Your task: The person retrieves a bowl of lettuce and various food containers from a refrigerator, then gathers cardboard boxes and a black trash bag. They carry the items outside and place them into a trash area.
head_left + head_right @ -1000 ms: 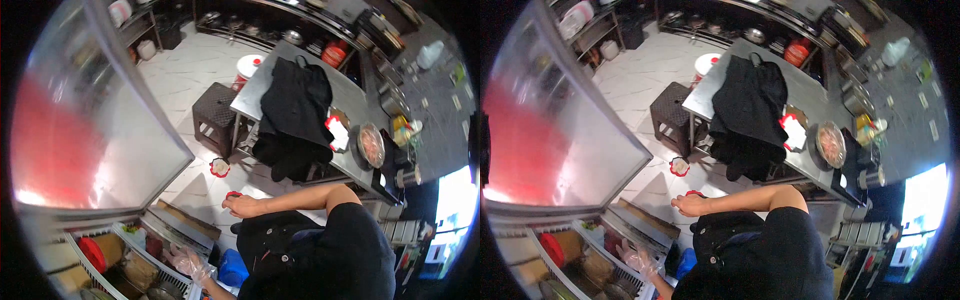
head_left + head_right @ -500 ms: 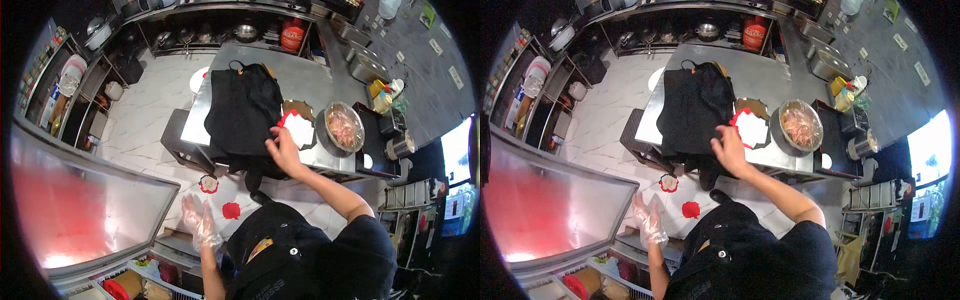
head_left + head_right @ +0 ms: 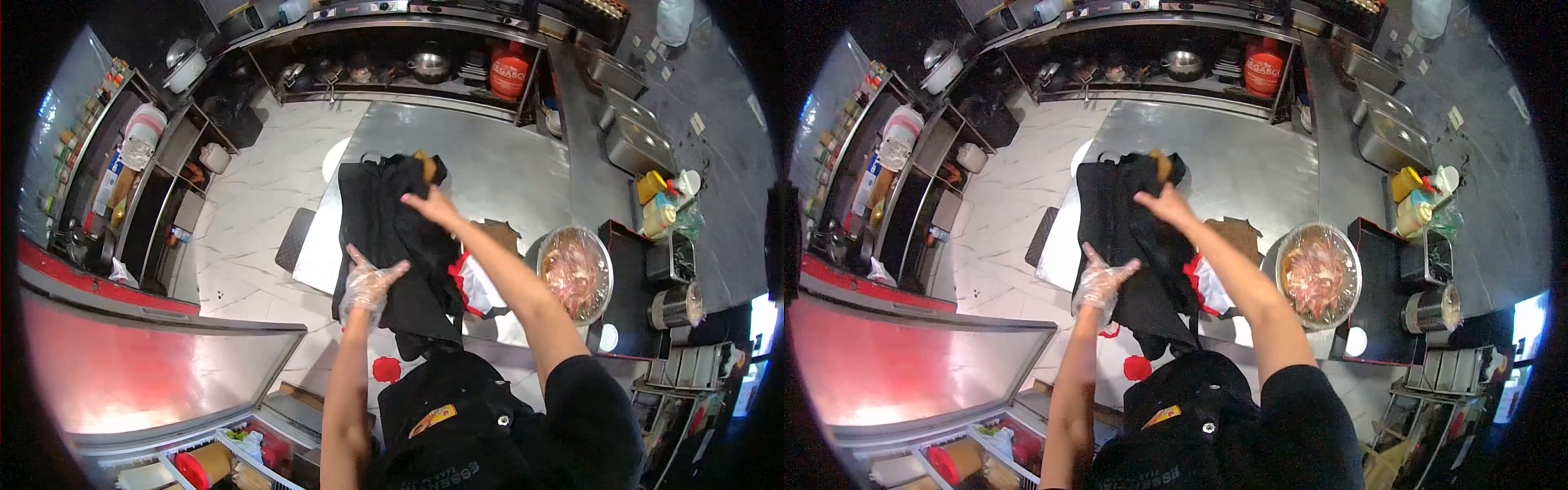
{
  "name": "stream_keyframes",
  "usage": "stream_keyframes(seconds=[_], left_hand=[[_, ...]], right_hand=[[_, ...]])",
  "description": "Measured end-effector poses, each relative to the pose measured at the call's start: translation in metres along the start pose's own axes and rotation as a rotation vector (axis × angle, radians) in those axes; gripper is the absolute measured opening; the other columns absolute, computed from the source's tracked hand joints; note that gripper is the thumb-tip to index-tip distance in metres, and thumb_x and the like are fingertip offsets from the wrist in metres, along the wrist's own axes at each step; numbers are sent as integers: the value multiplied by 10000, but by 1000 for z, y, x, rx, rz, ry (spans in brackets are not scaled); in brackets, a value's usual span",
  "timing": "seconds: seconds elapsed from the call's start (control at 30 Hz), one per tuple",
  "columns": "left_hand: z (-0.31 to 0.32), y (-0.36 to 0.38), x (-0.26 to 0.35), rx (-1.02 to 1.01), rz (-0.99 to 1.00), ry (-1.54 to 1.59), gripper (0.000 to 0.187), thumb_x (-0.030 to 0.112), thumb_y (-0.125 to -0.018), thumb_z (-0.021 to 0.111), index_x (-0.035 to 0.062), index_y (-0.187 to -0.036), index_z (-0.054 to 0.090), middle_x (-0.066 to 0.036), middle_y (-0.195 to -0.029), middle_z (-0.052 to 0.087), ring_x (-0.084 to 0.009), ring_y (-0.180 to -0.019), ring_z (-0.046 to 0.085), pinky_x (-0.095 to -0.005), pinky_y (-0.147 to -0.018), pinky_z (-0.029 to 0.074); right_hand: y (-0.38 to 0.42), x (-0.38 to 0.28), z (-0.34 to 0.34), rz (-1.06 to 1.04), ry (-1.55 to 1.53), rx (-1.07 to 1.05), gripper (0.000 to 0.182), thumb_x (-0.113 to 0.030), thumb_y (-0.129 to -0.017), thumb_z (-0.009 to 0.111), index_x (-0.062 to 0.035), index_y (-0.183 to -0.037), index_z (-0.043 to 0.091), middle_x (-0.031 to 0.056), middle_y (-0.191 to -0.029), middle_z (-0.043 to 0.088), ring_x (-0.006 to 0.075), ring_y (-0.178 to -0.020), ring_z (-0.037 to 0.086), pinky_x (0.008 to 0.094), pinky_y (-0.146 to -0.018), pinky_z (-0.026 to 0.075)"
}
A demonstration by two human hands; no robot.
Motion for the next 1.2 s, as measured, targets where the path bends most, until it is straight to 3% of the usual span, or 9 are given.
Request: stream_keyframes(seconds=[0.23, 0.33, 0.37, 0.47, 0.6, 0.73, 0.8, 0.9, 1.2], left_hand=[[151, -110, -57, -342, 244, 1032, 751, 421, -820, 598, 37, -1370, 260, -177, -1261, 453, -301, -1115, 505, -425, -980, 379], [74, -66, -29, 304, 407, -175, 520, 314, -874, 529, 20, -1275, 379, -174, -1115, 586, -304, -1075, 547, -392, -931, 419], [39, -36, -31, 179, -214, 249, 555, 267, -801, 620, -12, -1234, 414, -205, -1070, 607, -333, -1011, 589, -395, -884, 460], [18, -22, -17, 32, -193, 75, 483, 231, -668, 735, -52, -1024, 572, -249, -1001, 618, -346, -1003, 600, -391, -849, 482], [-17, 6, -29, -85, -304, 330, 414, 240, -597, 783, -46, -858, 638, -201, -932, 641, -268, -835, 624, -368, -777, 500], [-24, 32, 2, -136, 527, -62, 319, 229, -906, 423, 120, -1101, 651, -102, -1138, 612, -237, -1064, 561, -340, -967, 408], [-25, 34, -5, 427, 1116, 81, 303, 155, -858, 503, 164, -1137, 621, -61, -1064, 631, -227, -963, 573, -358, -845, 465], [-138, 125, 37, 192, 51, 98, 422, 403, -684, 688, -16, -738, 674, -227, -815, 619, -327, -865, 612, -401, -776, 486], [-170, 232, -44, 929, 251, -131, 530, 344, -511, 668, -130, -732, 579, -287, -950, 506, -380, -943, 477, -419, -842, 380]], right_hand=[[106, -116, 77, -272, 160, -386, 843, -438, -768, 602, 86, -1349, 288, 309, -1154, 535, 396, -1051, 555, 405, -908, 438], [122, -108, 53, -489, -107, -217, 633, -272, -770, 630, 37, -1279, 416, 247, -1238, 495, 351, -1153, 486, 394, -971, 386], [125, -103, 28, -496, -111, -60, 549, -209, -751, 647, 9, -1221, 466, 206, -1214, 505, 349, -1144, 472, 405, -984, 370], [129, -61, -29, -325, 233, 283, 779, -390, -742, 692, 77, -1277, 373, 290, -1281, 411, 426, -1202, 393, 414, -1025, 322], [130, 3, 28, 258, -660, -512, 845, -438, -814, 652, 68, -1371, 267, 186, -1353, 407, 243, -1230, 414, 315, -1031, 313], [193, -28, 50, 617, -562, -691, 618, -473, -821, 620, -143, -1307, 427, 6, -1343, 449, 195, -1185, 424, 379, -957, 336], [156, 34, 116, 543, -875, -709, 540, -480, -828, 597, -141, -1240, 517, 6, -1234, 546, 182, -1151, 467, 446, -979, 346], [148, -62, 112, -4, -830, -667, 359, -290, -823, 570, -22, -1059, 610, 113, -1059, 621, 219, -966, 585, 352, -900, 441], [286, -191, 138, -256, -206, -956, 322, -288, -836, 568, -23, -1009, 629, 101, -1021, 632, 212, -941, 590, 342, -881, 449]])
Point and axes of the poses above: each hand's wrist, its own y-axis away from the middle knuckle, its own z-axis out of the palm, x = y × z, the point moved 10 cm from there along -y, towards the middle knuckle
